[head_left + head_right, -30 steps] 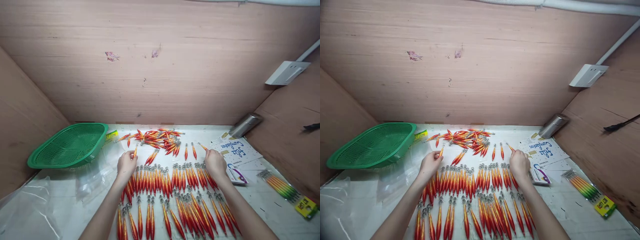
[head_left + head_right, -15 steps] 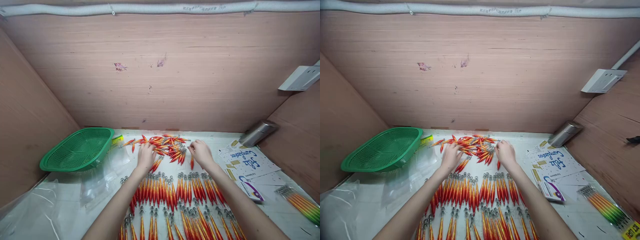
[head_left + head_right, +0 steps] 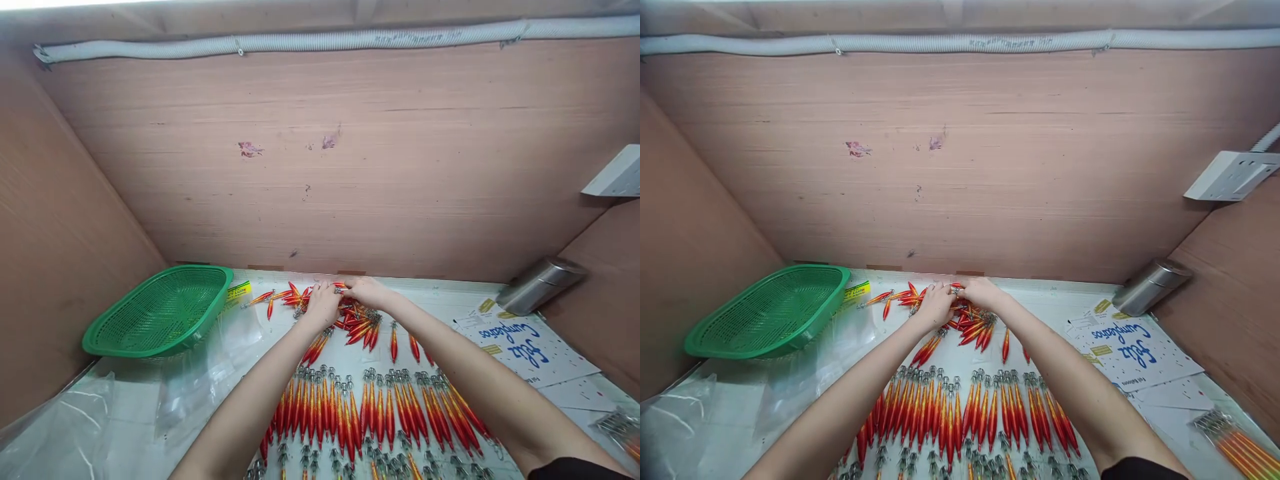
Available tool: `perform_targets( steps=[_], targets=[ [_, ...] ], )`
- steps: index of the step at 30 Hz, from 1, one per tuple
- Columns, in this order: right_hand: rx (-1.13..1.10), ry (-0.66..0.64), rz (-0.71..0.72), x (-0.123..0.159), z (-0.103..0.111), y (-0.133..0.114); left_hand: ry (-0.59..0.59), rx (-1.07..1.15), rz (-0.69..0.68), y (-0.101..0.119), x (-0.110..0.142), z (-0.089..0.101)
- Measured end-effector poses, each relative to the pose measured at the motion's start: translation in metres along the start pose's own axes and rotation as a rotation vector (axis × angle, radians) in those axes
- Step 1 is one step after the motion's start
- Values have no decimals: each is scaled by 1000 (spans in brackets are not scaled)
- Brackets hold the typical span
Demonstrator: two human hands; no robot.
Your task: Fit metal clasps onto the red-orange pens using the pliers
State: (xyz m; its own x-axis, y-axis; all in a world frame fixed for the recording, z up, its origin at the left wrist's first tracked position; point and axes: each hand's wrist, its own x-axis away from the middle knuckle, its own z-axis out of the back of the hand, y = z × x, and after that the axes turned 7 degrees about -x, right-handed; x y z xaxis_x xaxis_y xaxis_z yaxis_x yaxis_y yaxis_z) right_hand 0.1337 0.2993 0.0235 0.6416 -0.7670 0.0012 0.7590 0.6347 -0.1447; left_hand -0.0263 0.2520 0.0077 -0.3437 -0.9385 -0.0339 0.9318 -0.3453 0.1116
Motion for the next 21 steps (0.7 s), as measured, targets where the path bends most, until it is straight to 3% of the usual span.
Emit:
perform_targets(
  steps=[5,9,12,16,21],
  targets=[
    [-111,-45,40,9,7,15,30,237,78,-11,-11,9],
    [-321,55,-40,19,15,23,128,549,187,-28,-17,23],
    [-560,180,-100,33,15,13,240,848,272,-30,-10,33],
    [-989,347,-137,73,7,-30,305,1268,336,-11,36,41],
    [-1536,373,-207,133,-5,-102,188,1660,338,31,127,44]
  ],
)
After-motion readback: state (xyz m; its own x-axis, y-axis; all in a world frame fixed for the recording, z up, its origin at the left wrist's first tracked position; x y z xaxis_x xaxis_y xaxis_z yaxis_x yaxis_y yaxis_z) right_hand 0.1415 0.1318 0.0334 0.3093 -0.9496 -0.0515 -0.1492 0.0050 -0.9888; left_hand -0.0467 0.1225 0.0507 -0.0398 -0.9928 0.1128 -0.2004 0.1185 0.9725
